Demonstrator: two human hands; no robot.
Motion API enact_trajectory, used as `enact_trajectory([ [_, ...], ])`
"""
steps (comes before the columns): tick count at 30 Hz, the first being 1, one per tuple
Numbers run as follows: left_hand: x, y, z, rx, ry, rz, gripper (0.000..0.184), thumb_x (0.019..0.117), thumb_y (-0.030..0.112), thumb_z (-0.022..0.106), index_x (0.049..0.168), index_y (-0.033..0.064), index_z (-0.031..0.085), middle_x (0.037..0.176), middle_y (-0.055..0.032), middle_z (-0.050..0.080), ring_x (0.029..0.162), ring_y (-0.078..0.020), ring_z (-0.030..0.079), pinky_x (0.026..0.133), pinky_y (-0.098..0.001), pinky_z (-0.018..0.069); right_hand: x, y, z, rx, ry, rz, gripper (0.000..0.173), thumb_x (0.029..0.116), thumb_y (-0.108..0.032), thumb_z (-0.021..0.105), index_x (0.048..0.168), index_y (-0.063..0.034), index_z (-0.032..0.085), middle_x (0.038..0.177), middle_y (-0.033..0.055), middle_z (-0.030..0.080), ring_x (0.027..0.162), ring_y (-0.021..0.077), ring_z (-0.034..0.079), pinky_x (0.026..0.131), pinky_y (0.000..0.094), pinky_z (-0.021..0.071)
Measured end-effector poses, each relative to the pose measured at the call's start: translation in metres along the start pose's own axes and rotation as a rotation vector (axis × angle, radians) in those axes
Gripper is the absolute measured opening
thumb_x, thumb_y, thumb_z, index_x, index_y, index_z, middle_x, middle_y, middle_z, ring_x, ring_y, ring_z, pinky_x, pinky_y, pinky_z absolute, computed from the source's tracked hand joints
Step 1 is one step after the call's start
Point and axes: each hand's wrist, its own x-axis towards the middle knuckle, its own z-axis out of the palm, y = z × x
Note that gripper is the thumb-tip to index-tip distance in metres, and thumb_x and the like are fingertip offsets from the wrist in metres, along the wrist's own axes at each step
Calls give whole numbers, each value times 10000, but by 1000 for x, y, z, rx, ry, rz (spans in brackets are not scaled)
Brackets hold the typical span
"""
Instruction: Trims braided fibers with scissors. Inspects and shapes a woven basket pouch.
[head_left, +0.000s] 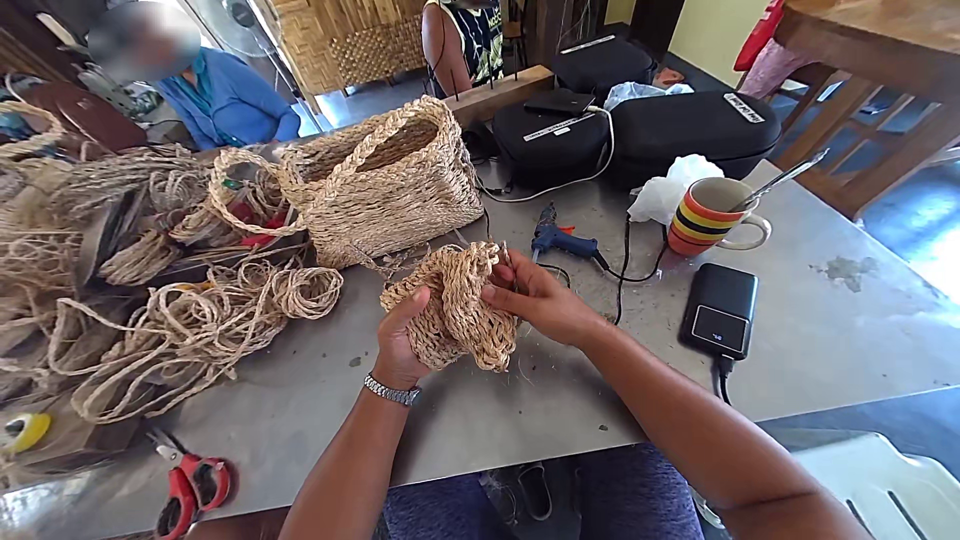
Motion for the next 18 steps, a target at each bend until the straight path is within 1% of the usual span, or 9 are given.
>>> enact_trajectory([
  [2,1,0,-1,2,19,-11,317,902,375,717,1142,168,736,1039,-44,761,948,-136,739,833,-359,626,-1,-3,0,38,-32,27,292,1005,-217,624,1214,-82,470,948,38,589,867,106,628,781,300,561],
  [4,1,0,-3,17,31,-14,336,914,393,706,1162,167,722,1055,-47,754,969,-142,733,844,-368,622,-1,-5,3,-8,-12,27,363,983,-228,672,1243,-61,482,961,41,624,869,99,654,789,287,579],
  [5,1,0,-2,25,37,-15,332,914,400,704,1153,171,727,1050,-43,756,965,-138,735,838,-362,623,0,-5,4,-35,19,27,351,984,-209,692,1225,-44,497,939,49,636,839,101,664,769,285,587],
  [6,1,1,-1,23,34,-17,321,916,394,702,1143,170,733,1047,-43,758,962,-136,736,836,-359,624,1,-4,5,-59,47,30,308,986,-196,696,1173,-44,504,893,42,623,792,92,651,733,270,579],
  [8,0,3,3,21,25,-21,302,913,378,711,1134,174,742,1043,-40,761,956,-129,737,833,-349,625,1,0,2,-79,79,21,233,996,-185,680,1057,-57,495,787,25,561,681,80,585,634,246,526],
  [9,0,4,4,25,32,-24,300,905,381,722,1126,180,747,1034,-36,762,948,-124,738,826,-344,627,2,0,0,-75,85,10,214,998,-175,675,1025,-63,496,755,19,537,647,77,560,604,238,509],
  [11,-1,5,5,24,57,-31,306,888,401,736,1107,187,750,1021,-31,764,938,-125,740,820,-349,629,2,1,-3,-72,96,-7,195,1007,-168,660,993,-69,493,725,12,521,617,73,541,581,232,495],
  [15,0,6,4,-15,89,-27,327,915,440,698,1090,168,743,1006,-47,759,928,-144,741,810,-373,631,1,1,-7,-49,118,-21,169,1034,-174,623,991,-66,500,726,27,554,614,80,571,577,236,518],
  [18,3,8,-2,-64,20,-30,457,942,531,642,1178,146,713,1073,-71,747,985,-179,732,853,-412,620,0,-4,-11,-2,86,63,204,1079,-280,537,1080,-77,519,815,36,608,694,91,625,640,263,561],
])
